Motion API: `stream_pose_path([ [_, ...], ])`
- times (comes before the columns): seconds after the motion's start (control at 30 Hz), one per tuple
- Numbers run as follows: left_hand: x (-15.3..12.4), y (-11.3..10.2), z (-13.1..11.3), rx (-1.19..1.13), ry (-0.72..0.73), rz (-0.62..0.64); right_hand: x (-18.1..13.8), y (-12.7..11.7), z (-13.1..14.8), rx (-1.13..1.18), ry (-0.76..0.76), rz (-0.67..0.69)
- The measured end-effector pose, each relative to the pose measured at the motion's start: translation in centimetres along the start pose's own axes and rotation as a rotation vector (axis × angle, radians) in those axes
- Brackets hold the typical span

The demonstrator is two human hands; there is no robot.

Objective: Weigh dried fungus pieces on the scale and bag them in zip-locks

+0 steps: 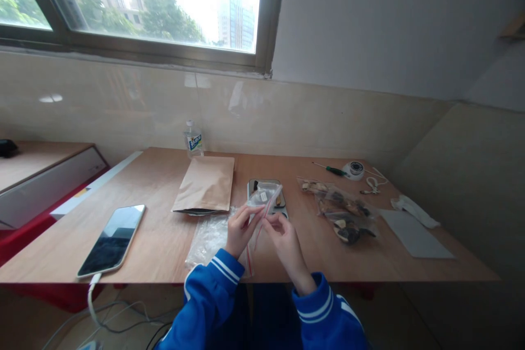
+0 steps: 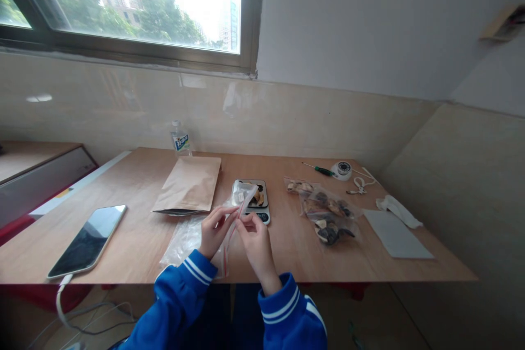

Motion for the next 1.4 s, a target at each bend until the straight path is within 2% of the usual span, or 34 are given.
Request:
stream_pose_path([
  [0.1,-0.3,0.1,1.1,-0.012,0.072,-0.081,0.6,0.2,0.0,-0.034,0.025,0.023],
  [0.17,-0.7,-0.6,1.9,-0.001,0.047,-0.237,1.1,0.1,-0.3,-0.038,0.054,0.023],
  [0.2,-1.0,-1.2,2.3,0.013,0.006,-0.356,1.3,-0.4,-0.3,-0.028,0.069,-0.029],
  [0.27,-1.7,-2.2,3.0,0.029,-0.084,-0.574,1.9,-1.9,-0.4,-0.012,0.086,-0.219],
  [0.33,-2.0,-2.5,3.3,0.031,-0.102,-0.654,2.4,-3.4,-0.2,-0.017,0.081,-0.354],
  [0.37,-2.0,-2.4,3.2,0.037,-0.078,-0.638,2.8,-3.6,0.0,-0.031,0.072,-0.333],
  [0.47,-2.1,-2.1,2.8,0.087,0.06,-0.559,4.2,-2.9,0.5,-0.1,0.005,-0.03],
  [0.5,-2.1,-2.1,2.6,0.099,0.105,-0.555,4.7,-2.7,0.5,-0.142,-0.034,0.033],
  [0.53,-2.2,-2.1,2.5,0.108,0.147,-0.559,5.3,-2.8,0.4,-0.204,-0.087,0.038],
  [0.6,-2.3,-2.4,2.2,0.138,0.207,-0.581,6.6,-3.3,-0.1,-0.384,-0.212,-0.073],
  [0.63,-2.3,-2.5,2.0,0.163,0.218,-0.586,7.3,-3.6,-0.5,-0.493,-0.276,-0.14],
  [0.7,-2.2,-2.5,1.7,0.218,0.212,-0.569,8.5,-3.5,-1.8,-0.691,-0.351,-0.176],
  [0.87,-2.1,-2.4,1.8,0.229,0.15,-0.529,9.9,-3.2,-4.8,-0.933,-0.323,-0.156],
  [0.97,-2.3,-2.1,2.3,0.18,0.132,-0.508,9.6,-3.4,-5.2,-0.921,-0.332,-0.158],
  [1.13,-2.4,-1.8,2.4,0.226,0.106,-0.453,8.9,-4.4,-4.9,-0.747,-0.36,-0.217],
  [1.4,-1.7,-1.7,1.2,0.344,0.143,-0.406,8.7,-5.0,-3.7,-0.442,-0.202,-0.247],
])
Point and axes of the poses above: each hand's wrist, its own x-axis towards the middle knuckle, its own y-axis out of the palm, z = x × y, the point moved 5 cm from there along x, towards the middle knuckle, and after that the axes turned 2 degrees about -z, right-handed, at the moved point
